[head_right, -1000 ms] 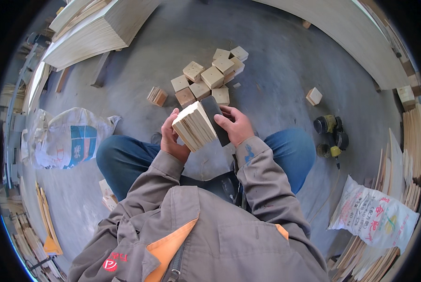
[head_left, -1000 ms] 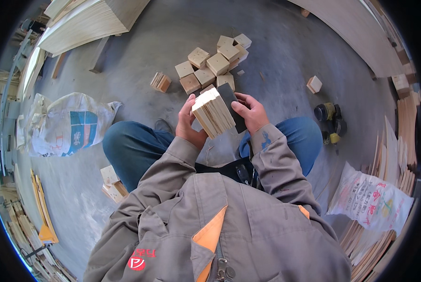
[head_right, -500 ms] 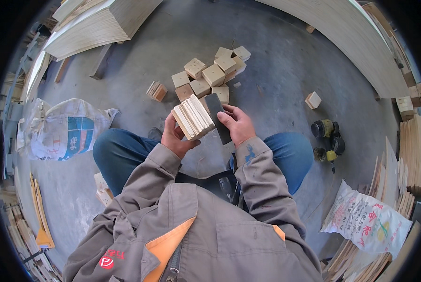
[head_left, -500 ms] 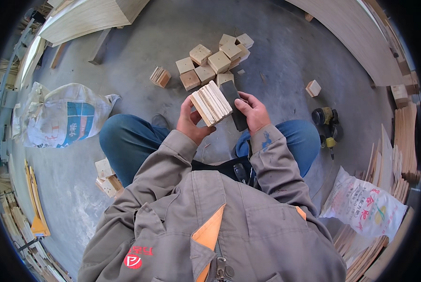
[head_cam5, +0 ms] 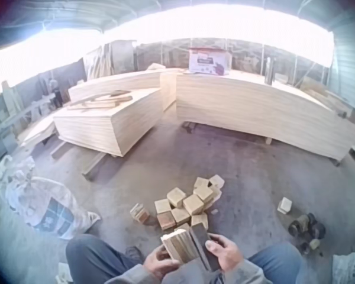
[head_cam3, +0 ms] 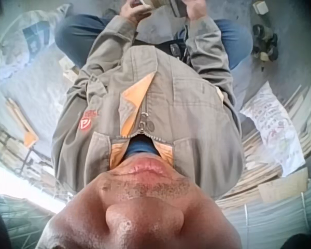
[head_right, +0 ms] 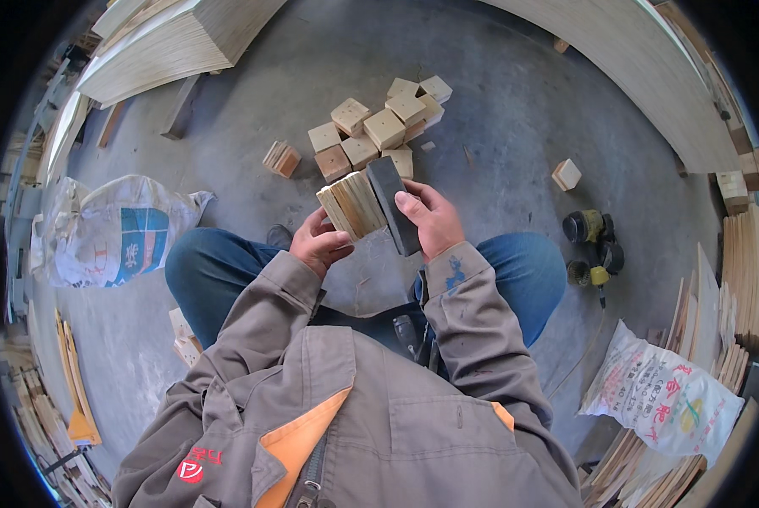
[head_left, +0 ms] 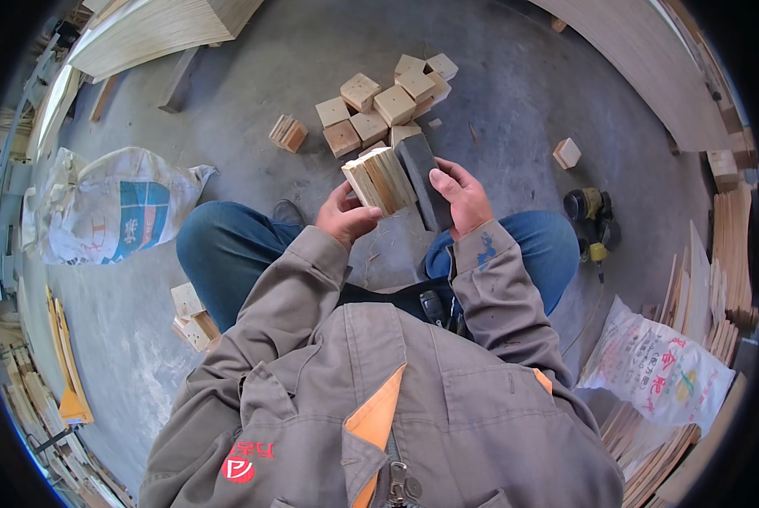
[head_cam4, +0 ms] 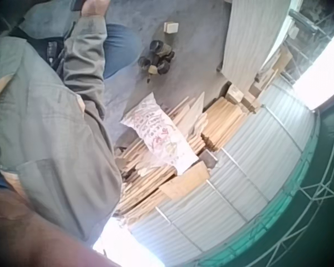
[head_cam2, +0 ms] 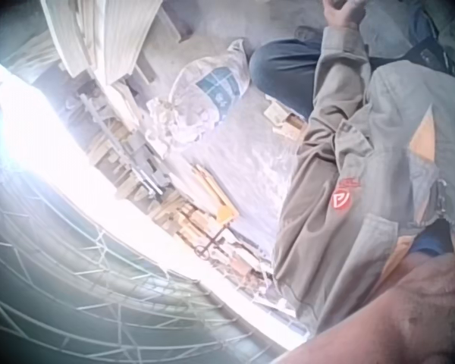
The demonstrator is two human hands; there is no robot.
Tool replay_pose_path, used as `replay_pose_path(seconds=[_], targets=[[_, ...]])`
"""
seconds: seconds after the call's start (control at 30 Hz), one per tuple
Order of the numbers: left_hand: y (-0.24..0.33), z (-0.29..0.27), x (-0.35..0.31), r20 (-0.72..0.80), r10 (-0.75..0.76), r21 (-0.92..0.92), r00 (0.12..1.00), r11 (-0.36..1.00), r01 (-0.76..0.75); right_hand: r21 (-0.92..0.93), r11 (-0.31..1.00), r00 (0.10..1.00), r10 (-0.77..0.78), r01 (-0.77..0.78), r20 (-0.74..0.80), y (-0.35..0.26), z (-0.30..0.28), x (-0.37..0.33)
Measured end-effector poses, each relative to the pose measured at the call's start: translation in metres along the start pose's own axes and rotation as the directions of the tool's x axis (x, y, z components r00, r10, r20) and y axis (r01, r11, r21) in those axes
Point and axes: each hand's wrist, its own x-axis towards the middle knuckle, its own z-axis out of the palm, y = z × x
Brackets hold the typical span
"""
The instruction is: The person sits on the floor and sands small wooden blocks using a sanding block. They pick up each block, rub its surfaces, and place it back down, repeating the process for multiple pieces.
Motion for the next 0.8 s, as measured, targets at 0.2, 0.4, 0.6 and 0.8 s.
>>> replay_pose_path(seconds=[0.2, 0.4, 0.6, 0.8], targets=[[-0.002, 0.000, 0.001, 0.028, -0.034, 0.004, 0.999, 0.999, 0.034, -0.001, 1.000, 1.000, 0.005, -0.005, 0.015, -0.004, -0.001, -0.003], [-0.004, 0.002, 0.003, 0.068, -0.059, -0.033, 0.996, 0.998, 0.061, 0.004, 1.000, 1.000, 0.009, -0.009, 0.030, -0.006, 0.000, -0.004], [0.002, 0.010, -0.003, 0.063, -0.048, -0.031, 0.997, 0.998, 0.050, 0.031, 0.999, 0.999, 0.025, -0.026, 0.034, -0.007, -0.001, -0.005], [-0.006, -0.002, 0.013, -0.053, -0.144, -0.201, 0.988, 0.971, 0.131, 0.024, 0.999, 0.999, 0.039, -0.039, 0.014, -0.007, 0.000, -0.004]])
